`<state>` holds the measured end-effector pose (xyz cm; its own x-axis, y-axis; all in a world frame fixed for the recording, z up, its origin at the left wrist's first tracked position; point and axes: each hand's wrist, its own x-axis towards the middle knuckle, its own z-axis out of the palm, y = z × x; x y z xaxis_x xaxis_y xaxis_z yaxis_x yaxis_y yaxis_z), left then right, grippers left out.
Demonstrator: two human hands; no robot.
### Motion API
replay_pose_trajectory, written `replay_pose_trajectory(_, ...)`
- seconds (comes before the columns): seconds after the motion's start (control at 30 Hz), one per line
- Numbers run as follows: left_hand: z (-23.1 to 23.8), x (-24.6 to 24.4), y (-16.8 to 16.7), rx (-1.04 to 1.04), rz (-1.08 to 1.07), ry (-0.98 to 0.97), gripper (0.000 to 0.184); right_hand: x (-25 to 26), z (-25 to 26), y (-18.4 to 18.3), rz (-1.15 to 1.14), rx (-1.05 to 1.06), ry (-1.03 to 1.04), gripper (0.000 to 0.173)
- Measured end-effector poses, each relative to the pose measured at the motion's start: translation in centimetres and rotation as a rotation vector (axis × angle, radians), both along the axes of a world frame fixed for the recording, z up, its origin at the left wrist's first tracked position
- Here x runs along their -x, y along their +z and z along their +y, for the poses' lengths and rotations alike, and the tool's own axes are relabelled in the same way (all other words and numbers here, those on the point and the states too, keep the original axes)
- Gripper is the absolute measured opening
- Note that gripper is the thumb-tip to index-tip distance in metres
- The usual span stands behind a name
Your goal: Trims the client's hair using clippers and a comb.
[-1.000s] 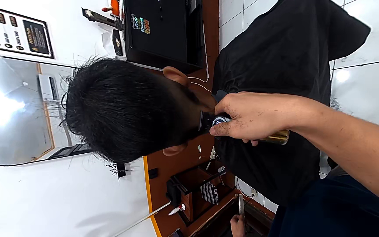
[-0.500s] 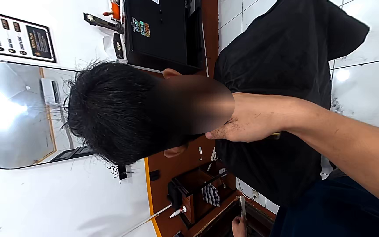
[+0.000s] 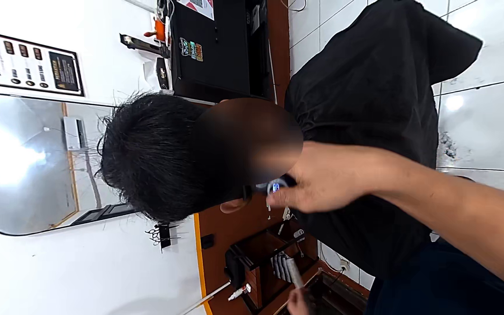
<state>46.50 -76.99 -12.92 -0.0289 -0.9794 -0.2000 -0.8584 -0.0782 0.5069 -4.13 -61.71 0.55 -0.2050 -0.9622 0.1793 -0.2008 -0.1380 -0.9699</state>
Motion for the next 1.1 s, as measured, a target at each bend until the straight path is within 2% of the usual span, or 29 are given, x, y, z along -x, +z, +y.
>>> replay_pose_trajectory(0.1,-2.7,7.3,8.8,0.259,0.292,-0.276,0.021,-1.3,1.3,-0.6,-0.054,-0.071,0.139,0.026)
replay_pose_trajectory(0.17,-3.0,13.7,14.7,0.373,0.452,-0.606,0.019,-1.3,2.3,-2.5,-0.179,-0.042,0.099,0.025)
replay_pose_trajectory(0.23,-2.6,19.4,18.8,0.513,0.462,-0.950,0.015,-1.3,3.6,-4.4,-0.324,0.069,-0.030,0.021)
replay_pose_trajectory(0.3,-2.2,24.2,20.5,0.709,0.382,-1.175,0.015,-1.6,4.8,-5.4,-0.440,0.184,-0.132,0.020)
replay_pose_trajectory(0.37,-2.3,27.2,20.3,0.844,0.273,-1.280,0.019,-2.3,6.1,-5.7,-0.505,0.225,-0.194,0.021)
replay_pose_trajectory(0.5,-2.8,28.7,17.8,0.938,0.086,-1.248,0.021,-3.5,7.9,-6.4,-0.587,0.204,-0.292,0.023)
replay_pose_trajectory(0.63,-2.8,28.1,16.2,0.861,0.000,-1.307,0.022,-4.3,7.8,-6.4,-0.741,0.263,-0.503,0.026)
replay_pose_trajectory(0.7,-2.1,28.0,15.9,0.793,0.009,-1.363,0.019,-4.4,6.8,-5.7,-0.851,0.376,-0.631,0.029)
replay_pose_trajectory(0.77,-1.3,28.3,15.7,0.741,-0.009,-1.472,0.019,-4.2,5.8,-4.5,-0.913,0.504,-0.671,0.032)
replay_pose_trajectory(0.83,-0.4,29.2,15.6,0.773,-0.110,-1.549,0.043,-3.5,5.4,-3.2,-0.875,0.530,-0.583,0.033)
replay_pose_trajectory(0.9,0.6,30.6,15.5,0.821,-0.289,-1.530,0.070,-2.3,5.2,-2.4,-0.683,0.429,-0.422,0.030)
replay_pose_trajectory(0.93,1.0,31.2,15.4,0.854,-0.369,-1.500,0.078,-1.6,4.9,-2.0,-0.563,0.347,-0.349,0.028)
replay_pose_trajectory(1.0,1.5,32.2,15.1,0.914,-0.477,-1.434,0.083,-0.5,4.3,-1.3,-0.381,0.136,-0.217,0.026)
replay_pose_trajectory(1.1,1.8,32.9,14.5,0.895,-0.600,-1.351,0.072,0.3,2.9,-0.3,-0.237,-0.105,-0.096,0.030)
